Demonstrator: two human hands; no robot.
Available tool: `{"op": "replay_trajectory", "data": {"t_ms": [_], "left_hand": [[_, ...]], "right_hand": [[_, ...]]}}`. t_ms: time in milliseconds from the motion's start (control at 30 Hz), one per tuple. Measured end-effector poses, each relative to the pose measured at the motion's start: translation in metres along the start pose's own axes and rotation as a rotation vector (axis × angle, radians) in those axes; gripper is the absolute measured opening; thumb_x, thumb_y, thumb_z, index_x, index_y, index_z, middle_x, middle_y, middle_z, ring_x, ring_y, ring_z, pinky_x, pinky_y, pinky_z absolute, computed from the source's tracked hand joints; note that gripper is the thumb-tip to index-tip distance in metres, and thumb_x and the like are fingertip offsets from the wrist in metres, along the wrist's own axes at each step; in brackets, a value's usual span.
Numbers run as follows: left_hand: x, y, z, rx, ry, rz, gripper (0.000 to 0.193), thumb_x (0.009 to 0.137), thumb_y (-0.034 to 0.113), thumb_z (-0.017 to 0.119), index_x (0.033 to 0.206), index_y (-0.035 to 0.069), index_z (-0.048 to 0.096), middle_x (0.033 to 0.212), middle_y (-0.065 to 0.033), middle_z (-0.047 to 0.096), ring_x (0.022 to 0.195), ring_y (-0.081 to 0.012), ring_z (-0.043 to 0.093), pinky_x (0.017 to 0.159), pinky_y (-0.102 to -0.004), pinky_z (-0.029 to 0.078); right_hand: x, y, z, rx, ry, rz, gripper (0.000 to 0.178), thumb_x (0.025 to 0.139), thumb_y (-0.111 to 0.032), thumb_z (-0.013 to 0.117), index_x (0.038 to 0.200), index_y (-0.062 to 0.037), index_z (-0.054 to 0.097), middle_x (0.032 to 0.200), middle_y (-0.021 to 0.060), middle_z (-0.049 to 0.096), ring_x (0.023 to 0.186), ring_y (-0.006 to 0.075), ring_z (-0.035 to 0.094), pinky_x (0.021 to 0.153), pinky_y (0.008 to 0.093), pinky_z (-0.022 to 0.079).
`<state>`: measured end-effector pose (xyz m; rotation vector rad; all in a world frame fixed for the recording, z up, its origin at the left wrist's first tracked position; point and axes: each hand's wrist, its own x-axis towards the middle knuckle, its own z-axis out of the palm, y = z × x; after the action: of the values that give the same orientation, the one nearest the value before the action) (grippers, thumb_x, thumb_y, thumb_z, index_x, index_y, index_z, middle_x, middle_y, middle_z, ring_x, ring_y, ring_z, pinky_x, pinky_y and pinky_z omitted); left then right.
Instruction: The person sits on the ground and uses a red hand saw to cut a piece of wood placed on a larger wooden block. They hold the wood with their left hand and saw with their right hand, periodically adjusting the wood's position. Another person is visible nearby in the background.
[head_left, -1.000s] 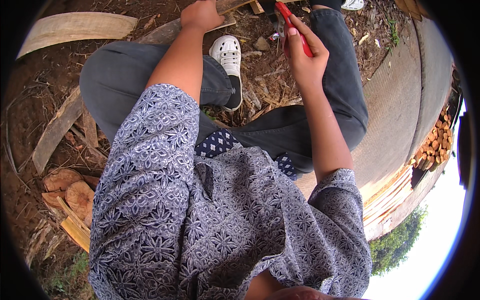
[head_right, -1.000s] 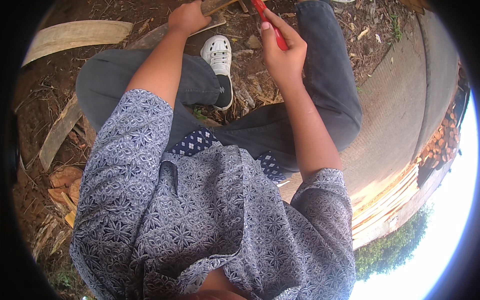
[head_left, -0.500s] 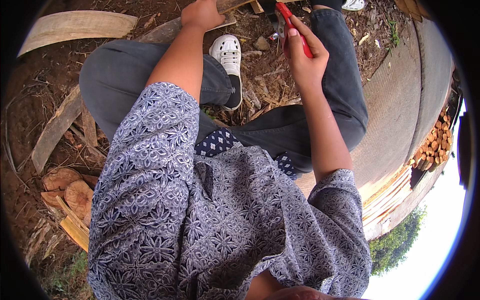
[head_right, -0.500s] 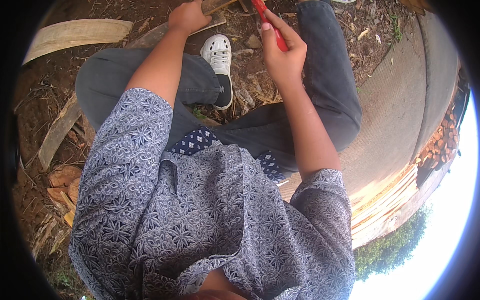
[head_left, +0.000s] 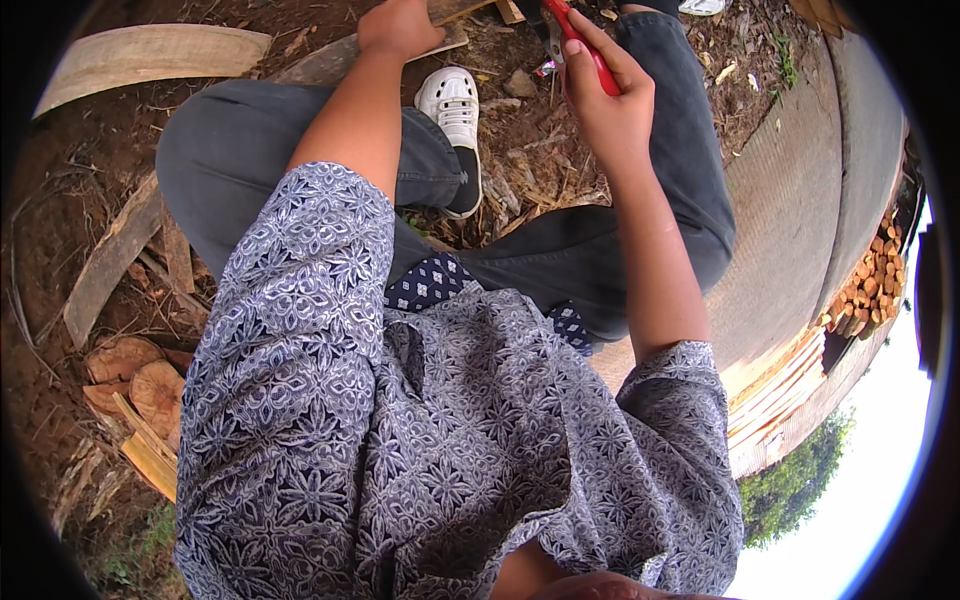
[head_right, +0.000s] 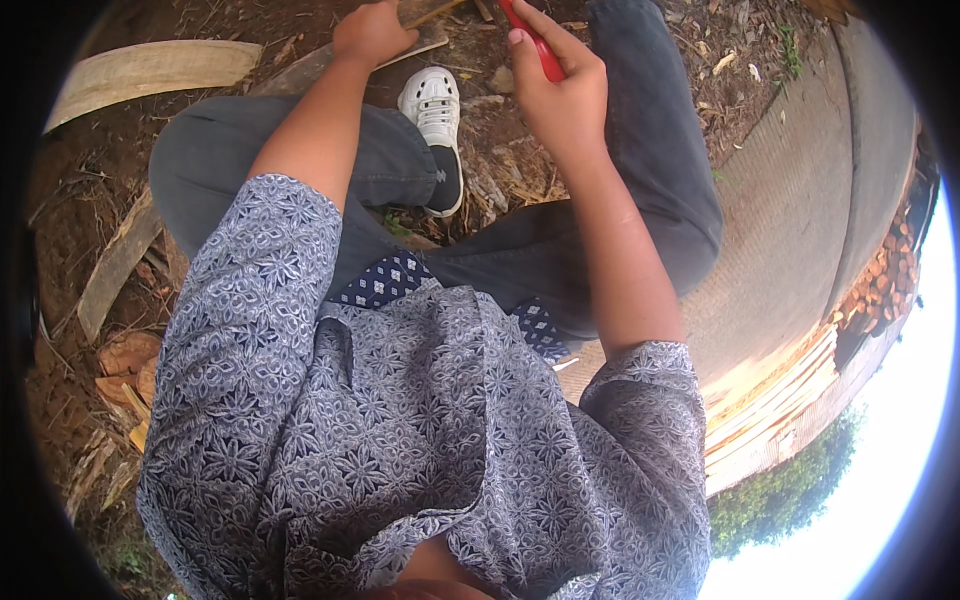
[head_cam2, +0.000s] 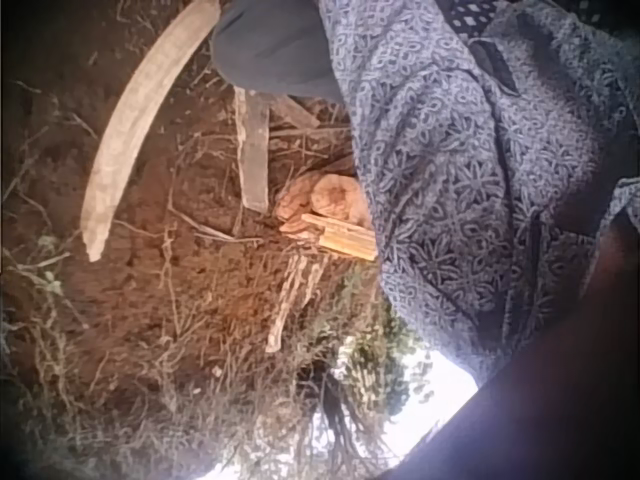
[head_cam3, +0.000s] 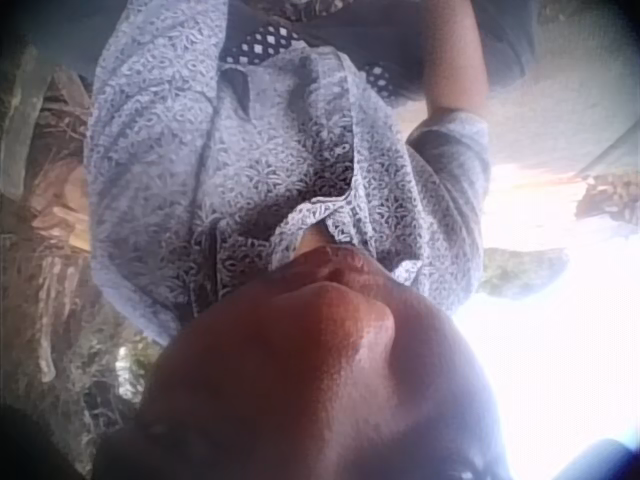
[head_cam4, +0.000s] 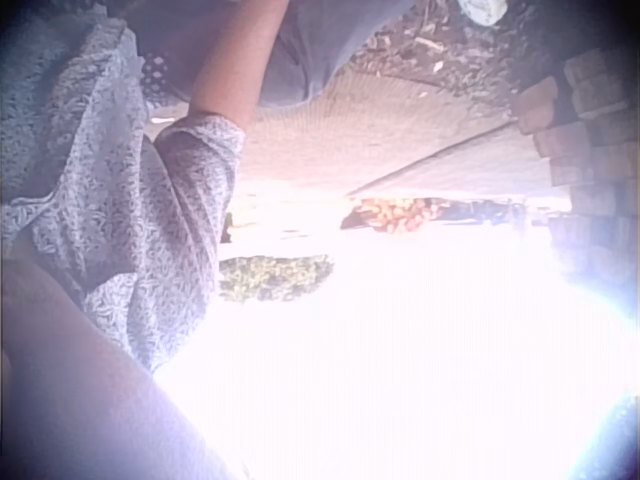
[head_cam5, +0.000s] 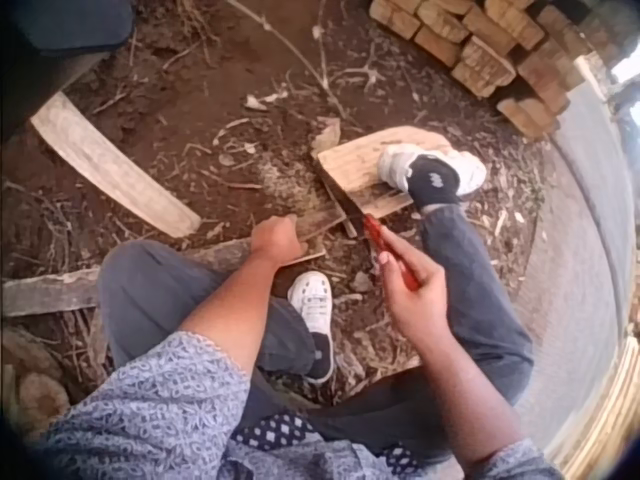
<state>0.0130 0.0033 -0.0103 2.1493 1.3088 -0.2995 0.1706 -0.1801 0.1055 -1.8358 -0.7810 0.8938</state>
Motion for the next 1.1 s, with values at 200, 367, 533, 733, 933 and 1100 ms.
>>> {"op": "replay_trajectory", "data": {"t_ms": [200,367,533,733,933,1100], "left_hand": [[-0.001,-0.004,-0.003,-0.009,0.034,-0.002,0.044,0.081,0.033,0.076,0.118,0.009,0.073,0.114,-0.0203,0.074,0.109,-0.0374,0.070,0.093,-0.0490,0.057],[0.002,-0.002,0.006,-0.007,0.045,-0.019,0.041,0.080,0.033,0.076,0.114,0.010,0.074,0.112,-0.0199,0.075,0.108,-0.0369,0.071,0.093,-0.0488,0.057],[0.001,0.000,0.008,-0.026,0.060,-0.021,0.040,0.080,0.033,0.077,0.112,0.009,0.073,0.111,-0.0197,0.075,0.107,-0.0367,0.071,0.092,-0.0489,0.058],[0.012,-0.019,0.038,0.081,0.103,0.005,0.058,0.080,0.046,0.076,0.131,0.018,0.067,0.117,-0.0152,0.075,0.110,-0.0338,0.072,0.092,-0.0495,0.059],[0.013,-0.016,0.038,0.099,0.112,0.022,0.056,0.080,0.047,0.077,0.127,0.018,0.069,0.114,-0.0159,0.076,0.106,-0.0349,0.073,0.088,-0.0502,0.060],[0.013,-0.012,0.039,0.119,0.115,0.013,0.054,0.080,0.048,0.077,0.124,0.017,0.070,0.114,-0.0163,0.076,0.106,-0.0349,0.073,0.089,-0.0505,0.059]], "right_hand": [[-0.037,-0.014,-0.013,-0.144,0.013,-0.069,0.036,0.102,-0.014,0.067,0.137,-0.0044,0.067,0.101,0.0023,0.074,0.082,0.0036,0.060,0.074,0.0202,0.050],[-0.100,-0.029,-0.050,-0.113,0.023,0.044,0.038,0.103,-0.016,0.066,0.140,-0.0040,0.065,0.106,0.0029,0.073,0.080,0.0031,0.059,0.070,0.0201,0.049],[-0.095,-0.037,-0.055,-0.085,0.115,-0.118,0.037,0.103,-0.016,0.066,0.136,-0.0006,0.066,0.103,0.0043,0.073,0.078,0.0027,0.059,0.067,0.0168,0.047],[-0.024,-0.011,-0.018,-0.036,0.081,-0.148,0.034,0.102,-0.016,0.069,0.133,-0.0021,0.069,0.095,0.0009,0.071,0.076,0.0027,0.059,0.066,0.0190,0.047],[-0.010,0.004,-0.007,-0.021,0.075,-0.145,0.032,0.101,-0.014,0.069,0.131,-0.0031,0.071,0.096,0.0014,0.073,0.081,0.0028,0.061,0.072,0.0197,0.049],[-0.012,0.009,-0.003,0.028,0.082,-0.135,0.031,0.101,-0.014,0.069,0.130,-0.0030,0.072,0.097,0.0017,0.073,0.082,0.0035,0.061,0.074,0.0208,0.050]]}}
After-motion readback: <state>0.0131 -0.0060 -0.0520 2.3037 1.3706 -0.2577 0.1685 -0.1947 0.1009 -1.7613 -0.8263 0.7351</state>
